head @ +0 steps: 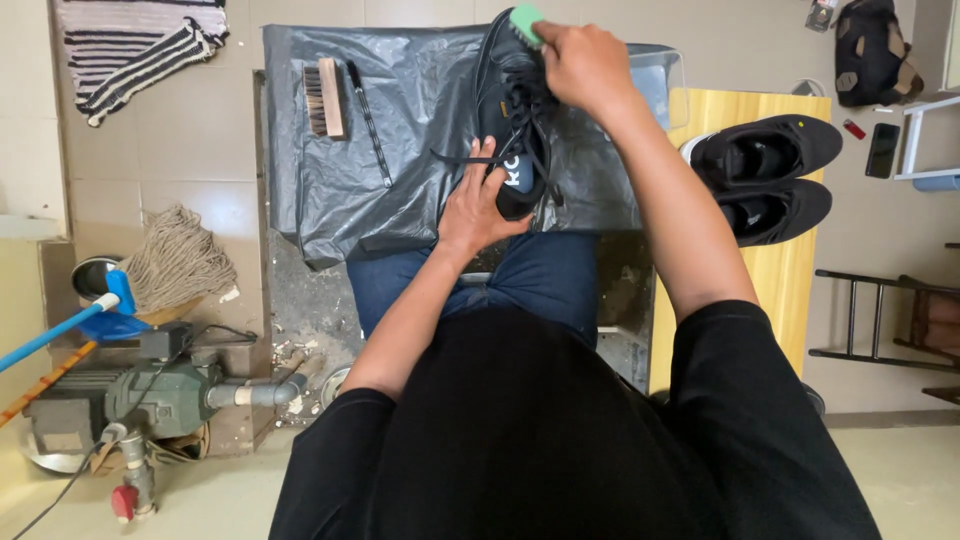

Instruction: The person scrubs a black shoe with a green brush, focusing on the upper, sides, and laces. The shoe is held steady on a black plastic-covered work surface while the person brushes it repeatedly.

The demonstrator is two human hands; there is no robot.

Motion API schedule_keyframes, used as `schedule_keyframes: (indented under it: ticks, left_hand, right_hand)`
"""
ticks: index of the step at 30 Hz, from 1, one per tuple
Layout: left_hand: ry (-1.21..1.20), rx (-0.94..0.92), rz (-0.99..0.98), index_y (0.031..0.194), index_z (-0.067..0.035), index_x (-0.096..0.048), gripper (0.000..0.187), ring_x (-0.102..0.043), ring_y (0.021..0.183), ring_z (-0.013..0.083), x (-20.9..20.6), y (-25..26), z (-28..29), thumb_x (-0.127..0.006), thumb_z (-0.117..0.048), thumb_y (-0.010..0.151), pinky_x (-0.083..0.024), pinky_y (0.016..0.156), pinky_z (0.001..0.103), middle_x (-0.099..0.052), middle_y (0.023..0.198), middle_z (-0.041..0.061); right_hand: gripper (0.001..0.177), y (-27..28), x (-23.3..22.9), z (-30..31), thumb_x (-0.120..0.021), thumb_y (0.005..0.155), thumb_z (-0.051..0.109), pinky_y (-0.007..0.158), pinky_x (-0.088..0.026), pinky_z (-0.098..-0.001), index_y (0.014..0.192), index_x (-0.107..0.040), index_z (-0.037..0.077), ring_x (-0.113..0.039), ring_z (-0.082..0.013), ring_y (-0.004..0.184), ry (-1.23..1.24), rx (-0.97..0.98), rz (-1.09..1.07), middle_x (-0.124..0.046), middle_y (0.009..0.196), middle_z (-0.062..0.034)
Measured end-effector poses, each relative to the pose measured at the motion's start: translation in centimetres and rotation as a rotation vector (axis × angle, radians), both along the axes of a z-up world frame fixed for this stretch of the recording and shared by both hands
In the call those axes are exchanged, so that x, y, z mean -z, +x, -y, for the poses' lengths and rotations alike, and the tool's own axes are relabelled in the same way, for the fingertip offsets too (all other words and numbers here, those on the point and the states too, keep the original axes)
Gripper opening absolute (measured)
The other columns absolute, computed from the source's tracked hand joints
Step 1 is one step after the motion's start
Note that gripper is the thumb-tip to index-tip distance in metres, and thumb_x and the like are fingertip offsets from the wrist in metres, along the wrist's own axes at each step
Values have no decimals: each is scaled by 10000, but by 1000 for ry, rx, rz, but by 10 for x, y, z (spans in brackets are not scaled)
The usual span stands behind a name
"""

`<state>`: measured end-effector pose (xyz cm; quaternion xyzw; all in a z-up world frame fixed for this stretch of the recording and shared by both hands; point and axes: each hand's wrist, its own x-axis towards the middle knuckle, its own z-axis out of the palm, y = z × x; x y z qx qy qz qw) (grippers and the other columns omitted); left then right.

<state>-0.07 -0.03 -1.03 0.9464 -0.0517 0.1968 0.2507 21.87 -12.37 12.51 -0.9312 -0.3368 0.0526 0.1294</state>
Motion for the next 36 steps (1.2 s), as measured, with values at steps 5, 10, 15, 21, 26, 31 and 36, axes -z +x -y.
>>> schedule_keyframes:
  ticks: [5, 10, 15, 21, 26, 31, 36]
  left_hand:
    - [14, -4, -28, 1078, -109, -450, 721, -362, 1551, 379, -3, -1, -1, -891, -603, 795, -639, 781, 398, -256, 1687, 149]
    - [-50, 11, -26, 1075, -103, -474, 688, -398, 1533, 379, -6, -2, 0, -913, -528, 760, -640, 670, 449, -306, 1667, 147]
    - [-72, 39, 9, 1166, -92, -460, 711, -352, 1548, 404, -14, -3, 0, -913, -499, 800, -633, 885, 461, -244, 1681, 175]
    - [-138, -30, -332, 1540, -156, -372, 960, -564, 1265, 394, -78, -24, -5, -790, -650, 832, -483, 903, 527, -359, 1558, 114]
    - [-283, -173, -8, 1134, -318, -684, 567, -732, 635, 165, -99, -1, -15, -900, -561, 669, -568, 530, 307, -742, 819, -70]
    - [-99, -167, -328, 866, -145, -568, 369, -626, 916, 366, -116, 58, -23, -819, -404, 789, -489, 636, 541, -610, 851, 55]
    - [-1, -139, -501, 1037, -121, -598, 557, -708, 893, 402, -99, 82, -28, -818, -574, 799, -526, 709, 544, -719, 952, 96]
  right_hand:
    - [475, -74, -12, 7, -428, 1026, 85, 446, -534, -458, 1476, -582, 87, -683, -349, 567, -86, 11, -171, -766, 1036, -247]
    - [496, -113, -31, 31, -435, 1036, 218, 589, -486, -582, 1510, -578, 193, -669, -538, 786, -89, 100, -257, -753, 967, -260]
    - [458, -107, -46, 55, -526, 1007, 281, 725, -489, -429, 1458, -579, 223, -682, -294, 914, 233, 250, -401, -637, 1422, -106]
    - [628, -113, 24, 63, -819, 856, 325, 741, -503, -337, 1387, -534, 147, -632, -157, 825, 568, 515, -385, -715, 998, -16]
    - [526, -111, 45, 53, -938, 725, 379, 682, -542, -418, 1184, -726, 235, -713, -295, 722, 534, 536, -285, -609, 628, -52]
    - [406, -92, 59, 37, -803, 814, 319, 780, -511, -438, 1107, -679, 67, -680, -353, 942, 548, 382, -26, -688, 986, -122]
    - [237, -87, 70, 32, -728, 909, 300, 643, -462, -442, 977, -728, 74, -635, -307, 727, 581, 314, 88, -657, 799, -96]
